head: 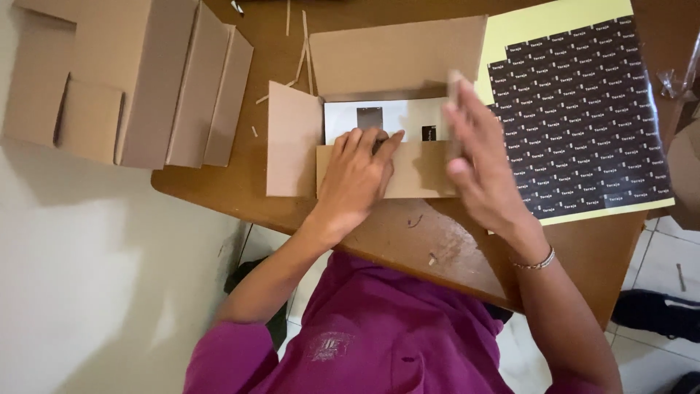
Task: The person seals white pouches with black labels, places them into small cardboard boxes, and closes the boxes. The person repeats this process for multiple pouches and boxes on a wooden table.
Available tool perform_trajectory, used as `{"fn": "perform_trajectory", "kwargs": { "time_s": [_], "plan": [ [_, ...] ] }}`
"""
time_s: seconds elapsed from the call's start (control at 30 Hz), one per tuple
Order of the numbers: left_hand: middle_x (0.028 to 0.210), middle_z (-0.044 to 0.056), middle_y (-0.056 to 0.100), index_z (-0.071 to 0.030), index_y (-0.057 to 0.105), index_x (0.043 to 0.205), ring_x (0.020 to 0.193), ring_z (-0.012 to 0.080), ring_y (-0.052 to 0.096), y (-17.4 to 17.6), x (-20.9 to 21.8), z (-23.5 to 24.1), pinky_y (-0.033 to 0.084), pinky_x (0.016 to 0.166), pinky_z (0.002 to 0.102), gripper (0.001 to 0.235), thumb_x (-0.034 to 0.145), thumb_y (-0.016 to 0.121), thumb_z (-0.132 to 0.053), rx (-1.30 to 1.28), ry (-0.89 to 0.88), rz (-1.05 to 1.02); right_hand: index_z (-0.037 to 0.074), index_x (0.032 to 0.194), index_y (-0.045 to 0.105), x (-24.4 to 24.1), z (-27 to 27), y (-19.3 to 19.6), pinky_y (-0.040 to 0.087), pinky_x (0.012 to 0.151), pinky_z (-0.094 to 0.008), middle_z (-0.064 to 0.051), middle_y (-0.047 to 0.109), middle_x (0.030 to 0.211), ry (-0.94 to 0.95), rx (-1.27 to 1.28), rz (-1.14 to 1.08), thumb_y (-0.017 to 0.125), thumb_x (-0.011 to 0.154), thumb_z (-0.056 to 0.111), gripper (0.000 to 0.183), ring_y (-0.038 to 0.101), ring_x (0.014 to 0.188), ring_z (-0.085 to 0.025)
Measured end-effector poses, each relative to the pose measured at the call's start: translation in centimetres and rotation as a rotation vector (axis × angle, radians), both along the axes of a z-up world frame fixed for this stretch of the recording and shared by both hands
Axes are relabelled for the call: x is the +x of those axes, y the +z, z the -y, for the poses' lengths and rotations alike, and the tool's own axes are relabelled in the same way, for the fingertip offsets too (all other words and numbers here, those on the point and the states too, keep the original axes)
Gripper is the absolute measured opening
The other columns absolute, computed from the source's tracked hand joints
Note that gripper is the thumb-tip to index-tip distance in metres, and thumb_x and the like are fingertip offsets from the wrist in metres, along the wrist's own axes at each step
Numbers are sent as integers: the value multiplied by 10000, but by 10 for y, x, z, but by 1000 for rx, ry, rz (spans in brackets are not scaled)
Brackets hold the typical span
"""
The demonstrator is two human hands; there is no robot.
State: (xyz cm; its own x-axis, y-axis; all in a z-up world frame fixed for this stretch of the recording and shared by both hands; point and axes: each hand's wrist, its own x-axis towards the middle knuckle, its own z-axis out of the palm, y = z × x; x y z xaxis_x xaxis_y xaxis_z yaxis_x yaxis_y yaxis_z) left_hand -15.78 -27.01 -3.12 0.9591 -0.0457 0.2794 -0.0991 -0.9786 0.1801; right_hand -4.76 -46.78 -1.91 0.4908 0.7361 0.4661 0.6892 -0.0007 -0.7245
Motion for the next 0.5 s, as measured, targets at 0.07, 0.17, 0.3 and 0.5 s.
{"fn": "perform_trajectory", "kwargs": {
  "time_s": [0.07, 0.17, 0.3, 0.5],
  "plan": [
    [1158, 95, 569, -89, 615, 1329, 997, 284, 537, 7, -1, 4, 442, 962, 431, 326, 1003, 610, -109, -7, 41, 131, 179, 1605, 321, -6, -2, 0, 176, 1349, -580, -145, 172, 1711, -27, -126, 130, 413, 1148, 283, 478, 150, 1609, -371],
    [1153, 105, 613, -51, 660, 1229, 1021, 279, 610, 33, -14, 10, 478, 957, 428, 201, 1041, 606, -100, -135, 77, 345, 94, 1540, 467, -10, -4, 4, 206, 1297, -586, -179, 278, 1665, -60, -275, 227, 503, 1100, 296, 485, 176, 1565, -437],
    [976, 109, 647, -47, 604, 1109, 815, 329, 627, 67, -40, -6, 471, 708, 430, 207, 1028, 558, -232, -192, 310, 718, 117, 1528, 481, -12, -3, 3, 228, 1273, -593, -154, 277, 1672, -83, -305, 198, 547, 1076, 303, 493, 163, 1569, -422],
    [1466, 147, 453, -112, 299, 1546, 1347, 250, 493, 31, -85, -23, 559, 1019, 362, 630, 1034, 606, -313, -950, 582, 422, 202, 1443, 599, -21, -9, 1, 193, 1198, -713, -146, 332, 1649, -185, -402, 351, 575, 1049, 245, 397, 235, 1533, -453]
  ]
}}
